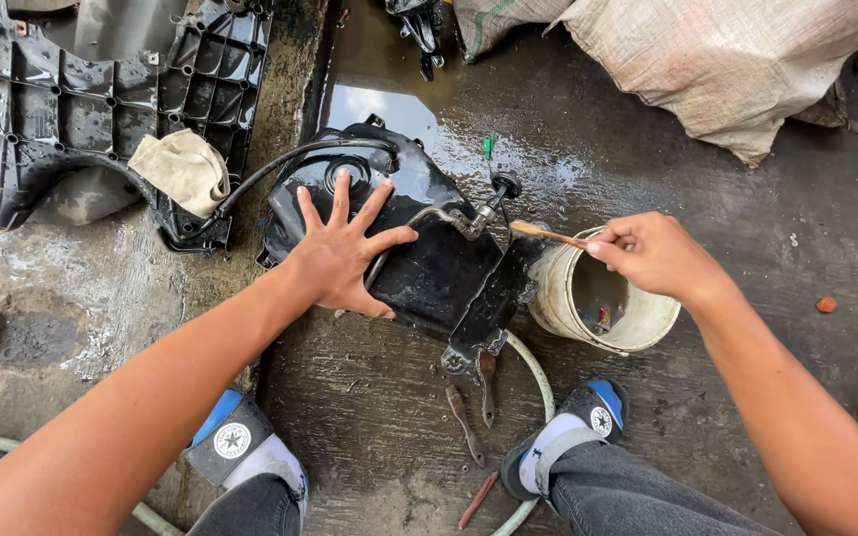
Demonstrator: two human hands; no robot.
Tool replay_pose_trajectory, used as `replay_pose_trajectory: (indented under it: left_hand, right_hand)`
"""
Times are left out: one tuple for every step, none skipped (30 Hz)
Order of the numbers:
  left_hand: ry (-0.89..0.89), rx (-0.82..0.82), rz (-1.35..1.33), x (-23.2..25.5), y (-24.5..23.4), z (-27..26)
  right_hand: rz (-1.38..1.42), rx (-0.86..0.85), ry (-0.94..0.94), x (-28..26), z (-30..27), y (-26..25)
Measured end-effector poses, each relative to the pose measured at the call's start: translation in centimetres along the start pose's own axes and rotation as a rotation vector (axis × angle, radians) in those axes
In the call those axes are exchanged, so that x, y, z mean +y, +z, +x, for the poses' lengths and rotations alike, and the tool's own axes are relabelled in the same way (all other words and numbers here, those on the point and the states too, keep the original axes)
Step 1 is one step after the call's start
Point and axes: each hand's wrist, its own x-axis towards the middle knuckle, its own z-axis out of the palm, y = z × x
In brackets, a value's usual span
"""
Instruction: Cleaning a motorcycle component using a brush and soapy water
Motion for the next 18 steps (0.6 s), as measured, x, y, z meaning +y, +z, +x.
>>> replay_pose_trajectory:
  left_hand:
    - [0.002, -0.002, 0.001, 0.1, 0.1, 0.0]
    - [0.004, 0.0, 0.004, 0.0, 0.2, 0.1]
    - [0.007, 0.002, 0.008, -0.1, 0.3, 0.1]
    - [0.008, 0.002, 0.01, -0.1, 0.2, 0.1]
    - [0.011, 0.0, 0.004, -0.1, 0.2, 0.1]
    - [0.011, 0.0, -0.005, -0.1, 0.2, 0.1]
    - [0.008, 0.002, -0.006, -0.2, 0.4, 0.1]
    - [0.008, 0.009, 0.001, -0.2, 0.6, 0.2]
    - [0.008, 0.016, 0.009, -0.2, 0.8, 0.3]
    - [0.01, 0.017, 0.01, -0.2, 0.8, 0.3]
    - [0.012, 0.017, 0.01, -0.2, 0.7, 0.3]
    - [0.015, 0.014, 0.013, -0.4, 0.7, 0.2]
    - [0.017, 0.012, 0.016, -0.5, 0.6, 0.2]
    - [0.016, 0.011, 0.016, -0.4, 0.5, 0.2]
    - [0.014, 0.011, 0.016, -0.4, 0.5, 0.1]
    - [0.012, 0.012, 0.014, -0.4, 0.6, 0.2]
    - [0.013, 0.01, 0.016, -0.4, 0.7, 0.2]
    - [0.015, 0.006, 0.018, -0.3, 0.7, 0.3]
  right_hand:
    - [0.002, 0.0, 0.002, -0.7, -0.5, -0.6]
    - [0.117, -0.024, -0.014, -1.5, -0.9, -1.2]
    - [0.233, -0.046, -0.03, -2.3, -1.3, -1.9]
    - [0.234, -0.045, -0.029, -0.6, -0.7, -1.7]
    - [0.294, -0.049, -0.023, 1.0, -0.1, -1.5]
    - [0.349, -0.055, -0.02, 2.6, 0.6, -1.4]
    - [0.347, -0.056, -0.022, 2.7, 1.1, -0.5]
    - [0.391, -0.061, -0.053, 3.0, 1.5, 0.4]
    - [0.436, -0.065, -0.084, 3.4, 1.8, 1.4]
    - [0.436, -0.064, -0.083, 3.1, 1.9, 2.0]
    - [0.485, -0.043, -0.088, 2.8, 2.0, 2.6]
    - [0.537, -0.023, -0.093, 2.4, 2.2, 3.3]
    - [0.541, -0.021, -0.091, 3.5, 2.2, 2.7]
    - [0.585, -0.011, -0.078, 4.7, 2.2, 2.0]
    - [0.629, -0.001, -0.065, 5.8, 2.2, 1.4]
    - [0.627, -0.002, -0.066, 6.0, 2.0, 1.2]
    - [0.613, -0.028, -0.047, 6.2, 1.7, 1.1]
    - [0.599, -0.055, -0.027, 6.4, 1.3, 0.9]
